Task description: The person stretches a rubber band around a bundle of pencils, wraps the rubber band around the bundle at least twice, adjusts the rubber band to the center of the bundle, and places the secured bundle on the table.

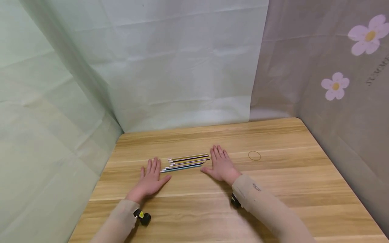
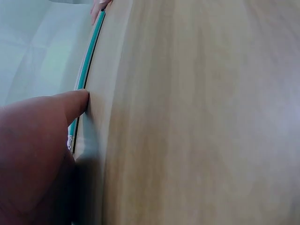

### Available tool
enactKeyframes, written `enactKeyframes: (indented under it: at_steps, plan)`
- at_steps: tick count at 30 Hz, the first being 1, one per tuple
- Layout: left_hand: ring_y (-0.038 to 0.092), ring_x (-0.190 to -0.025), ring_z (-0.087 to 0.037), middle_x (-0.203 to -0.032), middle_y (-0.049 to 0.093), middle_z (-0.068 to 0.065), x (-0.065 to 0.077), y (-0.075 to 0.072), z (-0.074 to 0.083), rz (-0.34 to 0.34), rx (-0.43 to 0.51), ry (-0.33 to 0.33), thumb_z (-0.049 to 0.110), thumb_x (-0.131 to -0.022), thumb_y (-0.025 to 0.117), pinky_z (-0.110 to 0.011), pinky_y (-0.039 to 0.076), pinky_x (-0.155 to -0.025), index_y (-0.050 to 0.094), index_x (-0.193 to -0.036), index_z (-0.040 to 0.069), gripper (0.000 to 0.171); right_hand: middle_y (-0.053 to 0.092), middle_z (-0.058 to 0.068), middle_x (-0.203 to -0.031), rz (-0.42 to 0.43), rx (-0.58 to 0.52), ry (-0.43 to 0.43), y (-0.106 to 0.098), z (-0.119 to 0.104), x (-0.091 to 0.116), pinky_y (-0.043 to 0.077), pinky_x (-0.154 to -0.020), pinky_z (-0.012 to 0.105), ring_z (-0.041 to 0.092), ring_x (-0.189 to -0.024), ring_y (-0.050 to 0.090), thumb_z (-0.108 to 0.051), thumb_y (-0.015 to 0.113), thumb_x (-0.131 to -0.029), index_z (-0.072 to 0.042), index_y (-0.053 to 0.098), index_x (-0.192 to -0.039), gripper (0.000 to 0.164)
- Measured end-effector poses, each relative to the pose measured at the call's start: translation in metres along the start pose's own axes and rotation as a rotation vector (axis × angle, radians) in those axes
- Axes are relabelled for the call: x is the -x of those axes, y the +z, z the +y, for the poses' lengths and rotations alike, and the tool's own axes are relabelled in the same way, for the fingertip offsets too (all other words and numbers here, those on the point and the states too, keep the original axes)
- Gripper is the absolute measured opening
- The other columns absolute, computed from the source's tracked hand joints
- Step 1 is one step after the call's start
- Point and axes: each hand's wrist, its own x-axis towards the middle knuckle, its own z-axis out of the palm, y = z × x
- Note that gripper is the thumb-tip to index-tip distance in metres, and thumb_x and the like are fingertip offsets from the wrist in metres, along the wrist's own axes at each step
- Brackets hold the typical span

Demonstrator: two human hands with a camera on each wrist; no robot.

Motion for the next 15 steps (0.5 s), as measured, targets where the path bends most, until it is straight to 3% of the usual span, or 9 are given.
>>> enactKeyframes:
  at_steps: [8, 15]
  plan:
    - [-0.012, -0.162, -0.043, -0.176, -0.006, -0.024, -0.01, 0.005, 0.009, 0.009, 0.004, 0.046, 0.074, -0.105, 0.041, -0.067, -0.013, -0.122, 0.006, -0.168, -0.006, 0.107, 0.005, 0.029, -0.174, -0.002, 0.013, 0.012, 0.001, -0.002, -0.001, 0.005, -0.129, 0.054, 0.044, -0.162, 0.0, -0.073, 0.039, -0.106, 0.009, 0.013, -0.166, 0.105]
    - [-0.016, -0.162, -0.037, -0.177, -0.01, -0.016, -0.021, 0.012, 0.016, -0.028, -0.027, 0.046, 0.079, -0.103, 0.035, -0.066, -0.011, -0.123, 0.0, -0.169, 0.001, 0.108, 0.005, 0.027, -0.175, -0.018, 0.042, 0.002, 0.0, -0.005, -0.001, 0.006, -0.129, 0.054, 0.042, -0.162, 0.0, -0.074, 0.038, -0.105, 0.007, 0.012, -0.167, 0.105]
